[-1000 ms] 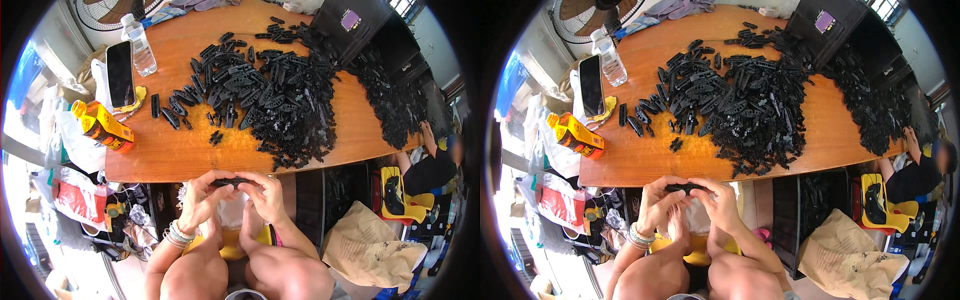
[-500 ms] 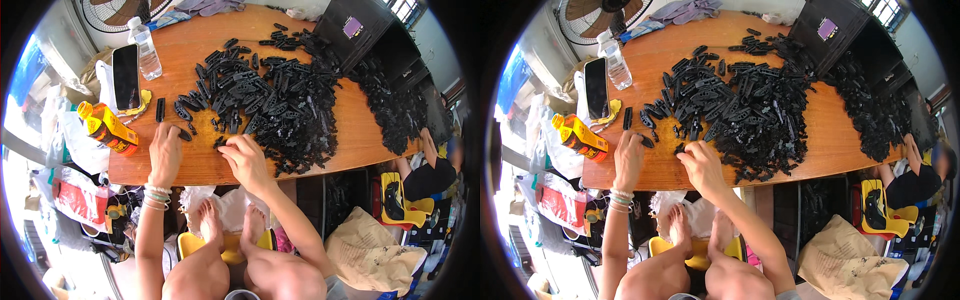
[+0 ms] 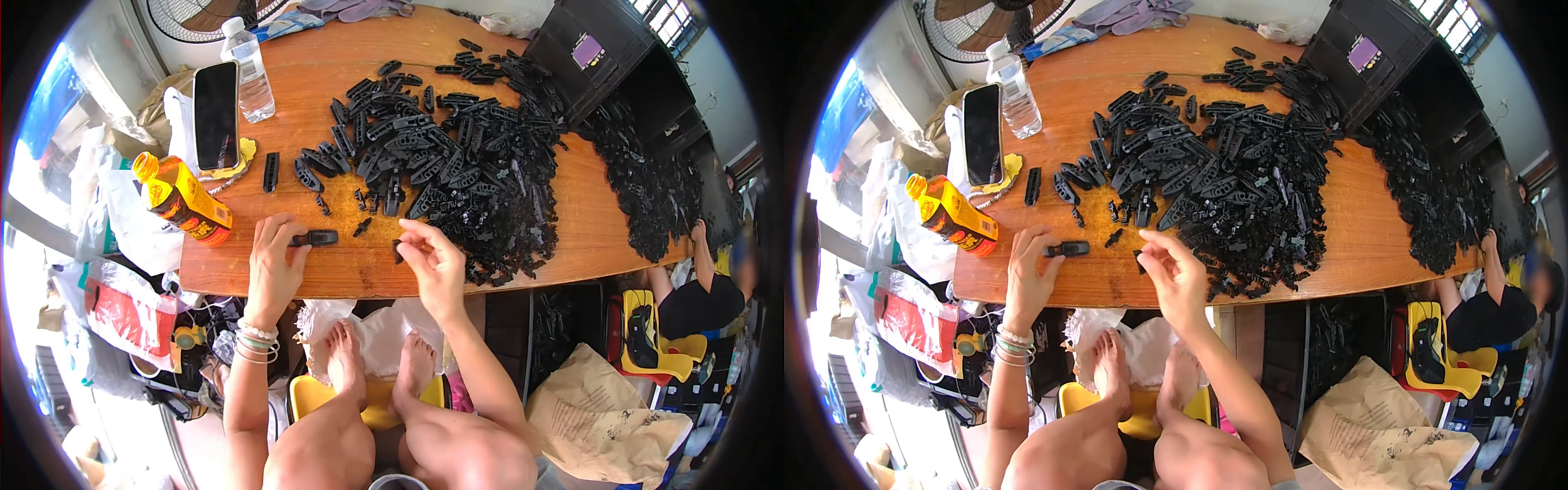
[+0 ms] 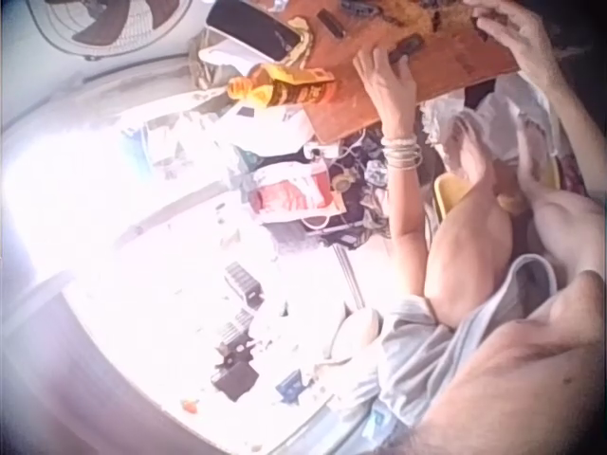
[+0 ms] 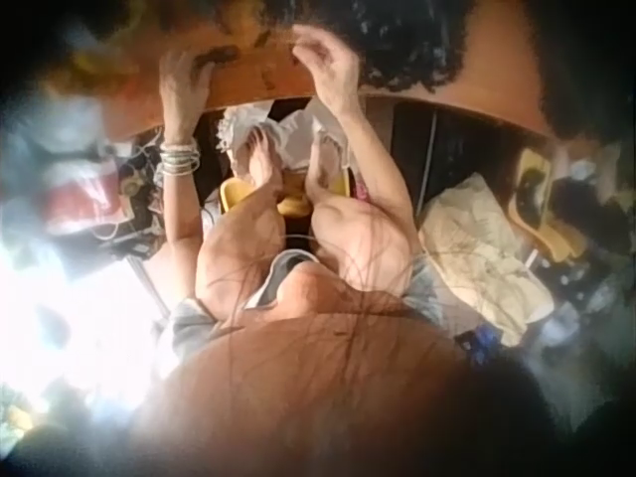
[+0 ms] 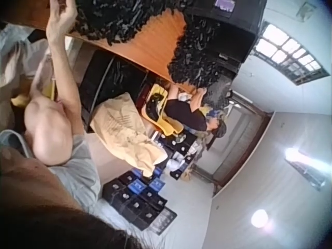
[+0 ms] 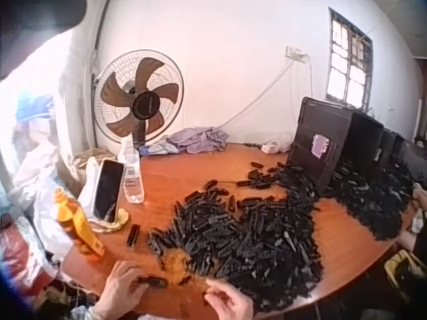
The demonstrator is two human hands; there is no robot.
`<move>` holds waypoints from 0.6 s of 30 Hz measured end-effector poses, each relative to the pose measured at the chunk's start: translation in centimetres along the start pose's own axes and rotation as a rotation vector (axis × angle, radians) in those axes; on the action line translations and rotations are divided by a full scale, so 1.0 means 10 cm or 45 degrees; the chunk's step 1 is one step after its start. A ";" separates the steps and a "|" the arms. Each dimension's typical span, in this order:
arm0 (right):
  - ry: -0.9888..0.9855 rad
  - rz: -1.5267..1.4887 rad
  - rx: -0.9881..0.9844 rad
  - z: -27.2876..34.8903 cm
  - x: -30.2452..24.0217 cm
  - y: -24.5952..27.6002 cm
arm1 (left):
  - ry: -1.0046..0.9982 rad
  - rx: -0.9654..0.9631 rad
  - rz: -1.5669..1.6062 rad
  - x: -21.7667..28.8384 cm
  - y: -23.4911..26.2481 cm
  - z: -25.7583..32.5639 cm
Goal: The person repeatedly picks up components from a pile of plastic parts on a table, sorts through them, and assembles them by fitting small plastic clips into larger plastic housings by hand.
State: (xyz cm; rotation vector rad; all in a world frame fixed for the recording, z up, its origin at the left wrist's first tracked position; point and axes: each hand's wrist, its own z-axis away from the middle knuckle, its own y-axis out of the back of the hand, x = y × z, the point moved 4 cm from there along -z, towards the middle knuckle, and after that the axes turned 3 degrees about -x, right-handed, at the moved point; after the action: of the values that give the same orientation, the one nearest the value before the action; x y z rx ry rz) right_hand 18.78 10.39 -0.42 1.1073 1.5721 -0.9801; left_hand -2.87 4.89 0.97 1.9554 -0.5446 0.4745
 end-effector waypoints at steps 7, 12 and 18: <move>-0.301 -0.501 -0.098 0.15 -0.05 0.22 | 0.208 0.051 0.581 0.35 -0.04 0.06; -0.340 -0.406 -0.027 0.30 -0.18 0.12 | 0.696 -0.170 1.318 0.62 -0.27 0.23; -0.345 -0.189 0.143 0.44 -0.32 0.03 | 0.661 -0.131 1.356 0.76 -0.38 0.36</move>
State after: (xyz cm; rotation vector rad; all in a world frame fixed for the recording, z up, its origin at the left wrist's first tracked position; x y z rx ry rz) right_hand 20.62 5.68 1.67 0.8981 1.4062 -1.2749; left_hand 5.89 1.84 0.85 1.2202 -1.2056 1.5153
